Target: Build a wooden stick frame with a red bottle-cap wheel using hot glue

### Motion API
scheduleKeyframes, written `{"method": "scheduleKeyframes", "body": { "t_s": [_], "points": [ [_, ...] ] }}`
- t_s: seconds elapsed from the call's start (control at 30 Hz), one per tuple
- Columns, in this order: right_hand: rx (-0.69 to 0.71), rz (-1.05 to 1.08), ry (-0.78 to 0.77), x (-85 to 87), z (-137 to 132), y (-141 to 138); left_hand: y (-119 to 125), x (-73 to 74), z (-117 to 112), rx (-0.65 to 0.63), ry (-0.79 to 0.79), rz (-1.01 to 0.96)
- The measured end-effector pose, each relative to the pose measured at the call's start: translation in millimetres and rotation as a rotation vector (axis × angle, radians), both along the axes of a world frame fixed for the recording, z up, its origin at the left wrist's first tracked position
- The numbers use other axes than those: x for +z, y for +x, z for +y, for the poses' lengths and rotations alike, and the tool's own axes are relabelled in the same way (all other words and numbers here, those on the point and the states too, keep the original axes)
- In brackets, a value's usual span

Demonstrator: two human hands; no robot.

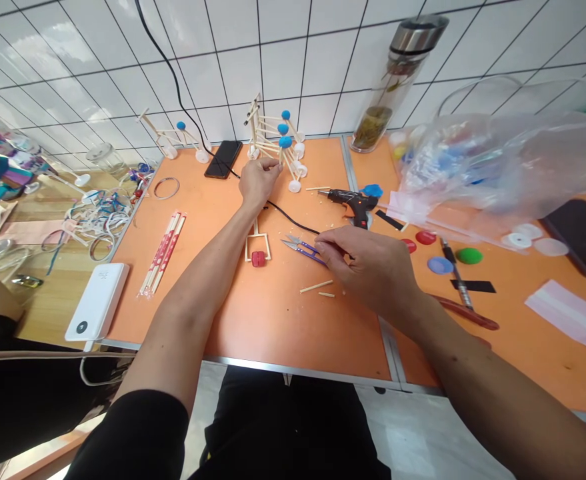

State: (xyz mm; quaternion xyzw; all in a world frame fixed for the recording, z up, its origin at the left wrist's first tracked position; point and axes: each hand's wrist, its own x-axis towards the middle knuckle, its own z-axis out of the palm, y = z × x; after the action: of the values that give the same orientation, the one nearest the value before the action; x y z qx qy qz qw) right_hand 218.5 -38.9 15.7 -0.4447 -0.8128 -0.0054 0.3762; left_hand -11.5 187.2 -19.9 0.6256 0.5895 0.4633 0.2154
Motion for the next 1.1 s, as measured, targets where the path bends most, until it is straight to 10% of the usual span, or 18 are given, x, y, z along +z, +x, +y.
{"method": "scheduleKeyframes", "body": {
  "t_s": [0.27,0.63,1.1],
  "points": [
    [-0.046,0.079,-0.034,7.5,6,4,5,20.9,-27,0.012,0.057,-0.024],
    [0.013,0.735,-0.328,2.9,42,15,50,45.3,-137,-0.262,0.060,0.075],
    [0.114,0.765,-0.401,7.1,35,15,48,68.4,-205,-0.256,-0.078,0.180]
  ]
}}
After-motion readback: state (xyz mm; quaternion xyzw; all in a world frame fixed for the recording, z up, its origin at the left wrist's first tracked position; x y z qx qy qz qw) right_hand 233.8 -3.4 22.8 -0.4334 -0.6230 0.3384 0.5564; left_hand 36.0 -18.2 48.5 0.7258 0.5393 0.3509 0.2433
